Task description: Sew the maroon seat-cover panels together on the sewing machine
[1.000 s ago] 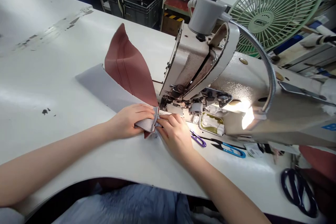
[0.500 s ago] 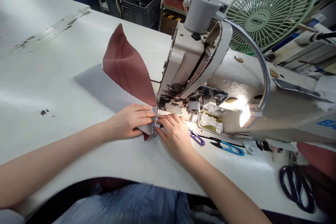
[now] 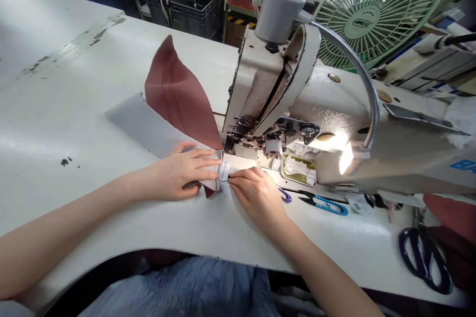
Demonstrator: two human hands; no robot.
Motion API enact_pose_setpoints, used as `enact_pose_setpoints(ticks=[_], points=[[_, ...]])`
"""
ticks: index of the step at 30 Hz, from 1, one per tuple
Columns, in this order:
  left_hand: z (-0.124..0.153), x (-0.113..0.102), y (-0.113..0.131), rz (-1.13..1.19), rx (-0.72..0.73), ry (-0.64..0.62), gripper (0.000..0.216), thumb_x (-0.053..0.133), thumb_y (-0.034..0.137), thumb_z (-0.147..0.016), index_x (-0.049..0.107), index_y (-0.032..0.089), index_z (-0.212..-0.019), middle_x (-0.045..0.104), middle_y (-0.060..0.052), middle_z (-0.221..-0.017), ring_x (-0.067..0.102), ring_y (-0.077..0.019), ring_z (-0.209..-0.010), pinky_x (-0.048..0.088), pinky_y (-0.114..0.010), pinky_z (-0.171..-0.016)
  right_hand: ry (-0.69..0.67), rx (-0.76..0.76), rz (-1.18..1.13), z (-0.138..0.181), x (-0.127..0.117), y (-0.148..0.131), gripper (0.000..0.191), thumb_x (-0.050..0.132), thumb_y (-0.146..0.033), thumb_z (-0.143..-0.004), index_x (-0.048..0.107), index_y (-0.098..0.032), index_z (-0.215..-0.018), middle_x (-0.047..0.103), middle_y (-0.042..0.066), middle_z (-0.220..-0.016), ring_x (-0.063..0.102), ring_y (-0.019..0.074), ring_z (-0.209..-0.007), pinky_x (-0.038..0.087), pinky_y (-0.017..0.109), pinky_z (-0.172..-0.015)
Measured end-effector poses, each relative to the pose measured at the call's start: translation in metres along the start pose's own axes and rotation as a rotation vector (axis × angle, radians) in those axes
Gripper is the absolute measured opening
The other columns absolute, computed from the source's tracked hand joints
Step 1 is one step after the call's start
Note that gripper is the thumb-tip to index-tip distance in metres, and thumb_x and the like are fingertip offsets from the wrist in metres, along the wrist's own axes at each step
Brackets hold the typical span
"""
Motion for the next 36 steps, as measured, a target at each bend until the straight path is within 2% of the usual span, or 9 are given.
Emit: enact_pose_setpoints(ticks=[7, 10, 13, 17, 24, 29, 36], points=[[-0.001, 0.012, -0.001, -0.014, 0.012, 0.062, 0.04, 0.05, 0.01, -0.081, 0.063, 0.027, -0.114, 0.056, -0.004, -0.14, 0.047, -0.0273, -0.132, 0.033, -0.05, -0.111, 0.019, -0.1, -0.096, -0.001, 0.011, -0.001, 0.028, 0.051, -0.016, -0.098, 0.069, -0.024, -0.117, 0.071, 0.003, -0.119, 0.063, 0.0182, -0.104, 0.048, 0.036, -0.085], [0.0, 0.013, -0.001, 0.017, 0.022, 0.094, 0.041, 0.049, 0.01, -0.08, 0.06, 0.024, -0.118, 0.058, -0.005, -0.138, 0.047, -0.0262, -0.133, 0.037, -0.046, -0.11, 0.026, -0.115, -0.09, -0.002, 0.013, -0.004, 0.027, 0.051, -0.017, -0.099, 0.069, -0.023, -0.117, 0.071, 0.003, -0.119, 0.064, 0.0178, -0.106, 0.047, 0.035, -0.085], [0.001, 0.014, 0.001, 0.065, -0.029, 0.122, 0.048, 0.051, 0.013, -0.078, 0.053, 0.019, -0.127, 0.058, -0.009, -0.137, 0.05, -0.025, -0.132, 0.043, -0.041, -0.106, 0.043, -0.122, -0.072, -0.004, 0.014, -0.006, 0.025, 0.05, -0.019, -0.1, 0.069, -0.022, -0.116, 0.072, 0.003, -0.118, 0.064, 0.0171, -0.106, 0.046, 0.035, -0.086], [-0.001, 0.015, 0.005, 0.031, -0.064, 0.134, 0.053, 0.052, 0.014, -0.078, 0.05, 0.016, -0.131, 0.057, -0.012, -0.138, 0.054, -0.0256, -0.127, 0.047, -0.039, -0.102, 0.042, -0.132, 0.029, -0.005, 0.015, -0.01, 0.024, 0.05, -0.018, -0.1, 0.069, -0.022, -0.114, 0.072, 0.003, -0.117, 0.063, 0.0162, -0.108, 0.045, 0.033, -0.085], [-0.006, 0.017, 0.004, -0.071, -0.118, 0.166, 0.038, 0.05, 0.019, -0.087, 0.055, 0.014, -0.125, 0.057, -0.014, -0.131, 0.06, -0.0256, -0.116, 0.049, -0.038, -0.1, 0.032, -0.17, 0.293, -0.009, 0.024, -0.017, 0.03, 0.048, -0.015, -0.099, 0.066, -0.02, -0.123, 0.067, 0.006, -0.126, 0.057, 0.0216, -0.117, 0.045, 0.036, -0.087], [-0.025, 0.015, -0.013, -0.044, -0.196, 0.127, 0.036, 0.05, 0.022, -0.09, 0.054, 0.016, -0.125, 0.056, -0.012, -0.13, 0.062, -0.0245, -0.11, 0.05, -0.036, -0.096, -0.019, -0.098, 0.334, -0.02, 0.023, -0.007, 0.038, 0.048, -0.016, -0.097, 0.058, -0.017, -0.134, 0.06, 0.009, -0.136, 0.054, 0.0252, -0.117, 0.045, 0.042, -0.089], [-0.054, 0.017, -0.017, -0.006, -0.211, 0.108, 0.04, 0.051, 0.015, -0.084, 0.055, 0.018, -0.124, 0.059, -0.01, -0.123, 0.059, -0.0247, -0.112, 0.047, -0.038, -0.099, 0.061, -0.035, 0.377, -0.023, 0.017, 0.009, 0.034, 0.047, -0.021, -0.1, 0.059, -0.016, -0.131, 0.063, 0.007, -0.132, 0.056, 0.0237, -0.111, 0.041, 0.041, -0.09]])
Point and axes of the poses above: each hand's wrist, its own z-axis away from the middle knuckle, its own x-axis out of the palm, y = z × x, the point moved 1 cm from there along -z, towards the middle knuckle
